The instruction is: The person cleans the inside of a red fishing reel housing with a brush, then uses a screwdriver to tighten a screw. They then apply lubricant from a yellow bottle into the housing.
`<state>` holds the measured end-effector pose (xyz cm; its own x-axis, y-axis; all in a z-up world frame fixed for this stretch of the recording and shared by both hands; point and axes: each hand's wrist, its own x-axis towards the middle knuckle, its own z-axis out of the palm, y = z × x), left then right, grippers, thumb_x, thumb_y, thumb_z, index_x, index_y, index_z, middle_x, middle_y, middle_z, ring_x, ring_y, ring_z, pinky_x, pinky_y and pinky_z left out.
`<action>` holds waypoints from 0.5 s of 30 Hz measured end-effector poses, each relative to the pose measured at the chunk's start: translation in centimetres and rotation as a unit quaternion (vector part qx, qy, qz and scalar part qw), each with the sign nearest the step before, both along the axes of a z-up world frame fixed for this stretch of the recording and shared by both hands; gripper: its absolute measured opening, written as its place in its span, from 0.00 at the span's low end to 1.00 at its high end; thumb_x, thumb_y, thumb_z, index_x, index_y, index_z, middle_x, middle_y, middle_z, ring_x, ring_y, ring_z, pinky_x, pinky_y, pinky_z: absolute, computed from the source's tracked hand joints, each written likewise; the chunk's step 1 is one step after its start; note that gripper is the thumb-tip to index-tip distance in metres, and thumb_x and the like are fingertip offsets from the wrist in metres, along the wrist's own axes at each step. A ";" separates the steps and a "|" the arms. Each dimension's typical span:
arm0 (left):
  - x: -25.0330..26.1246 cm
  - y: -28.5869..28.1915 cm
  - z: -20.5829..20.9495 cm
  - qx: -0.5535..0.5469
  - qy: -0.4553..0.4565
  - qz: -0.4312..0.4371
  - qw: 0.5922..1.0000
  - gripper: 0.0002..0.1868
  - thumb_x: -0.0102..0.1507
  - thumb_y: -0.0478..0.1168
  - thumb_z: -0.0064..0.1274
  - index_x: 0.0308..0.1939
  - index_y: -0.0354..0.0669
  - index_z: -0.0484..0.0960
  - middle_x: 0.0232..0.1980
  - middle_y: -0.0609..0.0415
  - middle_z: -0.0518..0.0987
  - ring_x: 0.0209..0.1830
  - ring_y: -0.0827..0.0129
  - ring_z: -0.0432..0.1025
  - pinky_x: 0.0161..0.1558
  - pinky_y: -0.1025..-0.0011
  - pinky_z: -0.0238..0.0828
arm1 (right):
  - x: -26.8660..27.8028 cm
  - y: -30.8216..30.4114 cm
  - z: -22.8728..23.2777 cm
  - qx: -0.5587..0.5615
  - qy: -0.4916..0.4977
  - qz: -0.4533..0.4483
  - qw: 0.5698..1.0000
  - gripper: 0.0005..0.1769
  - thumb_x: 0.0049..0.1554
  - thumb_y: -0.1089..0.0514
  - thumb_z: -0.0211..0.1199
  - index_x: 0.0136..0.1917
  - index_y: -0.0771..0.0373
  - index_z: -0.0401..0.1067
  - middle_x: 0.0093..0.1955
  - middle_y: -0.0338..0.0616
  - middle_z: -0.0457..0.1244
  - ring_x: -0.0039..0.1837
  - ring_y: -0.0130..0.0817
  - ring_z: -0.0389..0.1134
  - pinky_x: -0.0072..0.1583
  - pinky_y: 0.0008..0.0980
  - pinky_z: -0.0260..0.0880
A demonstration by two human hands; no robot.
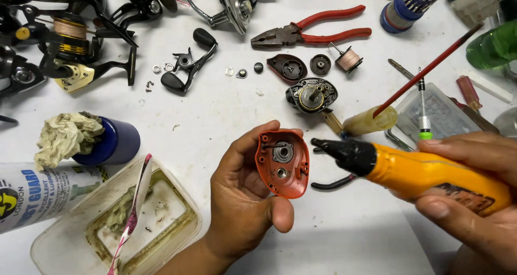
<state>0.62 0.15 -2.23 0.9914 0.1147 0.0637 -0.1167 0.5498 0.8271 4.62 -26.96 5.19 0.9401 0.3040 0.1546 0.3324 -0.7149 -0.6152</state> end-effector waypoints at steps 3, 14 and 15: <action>-0.1 0.1 0.1 -0.008 0.023 -0.008 1.000 0.56 0.44 0.57 0.72 0.69 0.36 0.67 0.64 0.37 0.78 0.63 0.61 0.73 0.63 0.68 0.73 | -0.7 0.8 -0.6 0.067 -0.001 -0.057 0.996 0.36 0.42 0.57 0.58 0.63 0.75 0.69 0.62 0.60 0.66 0.65 0.46 0.67 0.68 0.35 0.65; -0.1 0.3 0.5 -0.094 0.034 -0.086 0.991 0.54 0.45 0.45 0.75 0.72 0.37 0.65 0.56 0.37 0.76 0.53 0.47 0.79 0.48 0.56 0.86 | 1.6 -4.1 -6.1 0.329 0.035 0.051 0.942 0.38 0.55 0.38 0.56 0.70 0.63 0.58 0.26 0.43 0.61 0.29 0.28 0.70 0.66 0.45 0.77; -0.1 0.3 0.6 -0.096 0.027 -0.094 0.991 0.56 0.49 0.53 0.73 0.74 0.37 0.62 0.58 0.39 0.75 0.51 0.48 0.79 0.48 0.58 0.85 | 1.5 -4.4 -6.4 0.365 0.046 0.033 0.929 0.39 0.53 0.40 0.59 0.71 0.61 0.59 0.42 0.50 0.65 0.30 0.34 0.72 0.50 0.39 0.78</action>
<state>0.51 0.48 -1.67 0.9977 -0.0676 0.0055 0.0440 0.7062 0.7067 6.15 -31.34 -1.22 0.9427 0.2070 0.2617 0.2823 -0.0766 -0.9563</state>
